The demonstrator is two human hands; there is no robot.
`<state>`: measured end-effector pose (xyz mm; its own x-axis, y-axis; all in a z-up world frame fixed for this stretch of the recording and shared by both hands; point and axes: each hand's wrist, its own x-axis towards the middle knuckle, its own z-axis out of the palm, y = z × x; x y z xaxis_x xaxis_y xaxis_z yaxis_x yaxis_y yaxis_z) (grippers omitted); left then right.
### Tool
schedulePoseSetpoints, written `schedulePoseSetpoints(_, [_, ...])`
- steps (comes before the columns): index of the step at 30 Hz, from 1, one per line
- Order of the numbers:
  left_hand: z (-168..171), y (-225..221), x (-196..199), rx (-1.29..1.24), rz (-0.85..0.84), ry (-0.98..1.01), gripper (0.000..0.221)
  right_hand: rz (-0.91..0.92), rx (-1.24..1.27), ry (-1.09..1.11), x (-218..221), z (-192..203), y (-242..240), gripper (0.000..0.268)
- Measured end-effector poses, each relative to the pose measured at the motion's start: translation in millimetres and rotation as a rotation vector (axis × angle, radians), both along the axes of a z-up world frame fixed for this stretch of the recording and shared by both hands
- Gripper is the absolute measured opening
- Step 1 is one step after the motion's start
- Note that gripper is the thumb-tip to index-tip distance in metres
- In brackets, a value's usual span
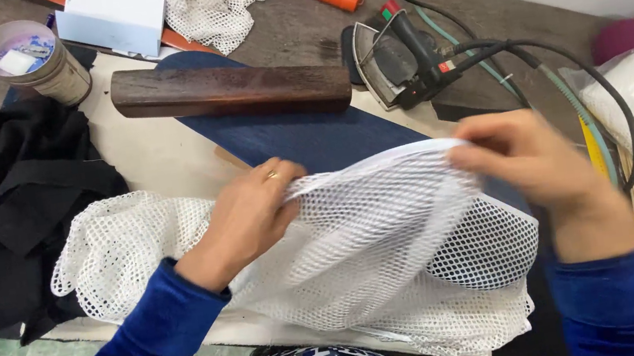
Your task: Ironing and pressing seams on a white mesh garment using a steam iron and a tailor's clapper on a sleeve board.
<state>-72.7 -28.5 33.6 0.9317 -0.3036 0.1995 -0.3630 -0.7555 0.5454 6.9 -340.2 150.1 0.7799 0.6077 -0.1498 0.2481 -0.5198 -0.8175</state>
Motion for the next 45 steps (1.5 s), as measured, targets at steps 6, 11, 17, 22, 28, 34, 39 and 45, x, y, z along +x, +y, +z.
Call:
schedulePoseSetpoints(6, [-39.2,40.7,-32.5,0.125,0.183,0.115,0.054,-0.502,0.158,-0.153,-5.4,-16.0,-130.9,0.019])
schedulePoseSetpoints(11, [-9.9,88.7,-35.2,-0.049,0.261,0.261,0.046,-0.721,0.346,-0.174,-8.7,-66.8,-263.6,0.009])
schedulePoseSetpoints(17, [47.2,159.0,-56.5,-0.009,0.144,0.419,0.025,-0.593,-0.201,-0.058,-111.5,-96.8,-334.8,0.018])
schedulePoseSetpoints(22, [55.7,170.4,-26.3,0.02,0.067,0.338,0.023,-0.419,-0.319,-0.018,-124.4,-92.8,-331.7,0.023])
schedulePoseSetpoints(28, [71.7,115.7,37.6,-0.336,0.203,0.282,0.015,-0.664,-0.235,0.054,-89.2,-91.4,-253.1,0.022])
schedulePoseSetpoints(34, [0.9,72.5,76.5,-0.113,0.314,0.511,0.023,-0.746,-0.005,0.361,-63.1,-132.9,-183.4,0.014])
schedulePoseSetpoints(39, [-1.7,62.4,75.4,-0.095,0.314,0.43,0.026,-0.697,0.071,0.346,-65.9,-143.8,-199.9,0.013])
schedulePoseSetpoints(45, [-6.1,54.1,75.8,-0.055,0.361,0.179,0.021,-0.756,-0.005,0.319,-63.5,-148.0,-210.4,0.011])
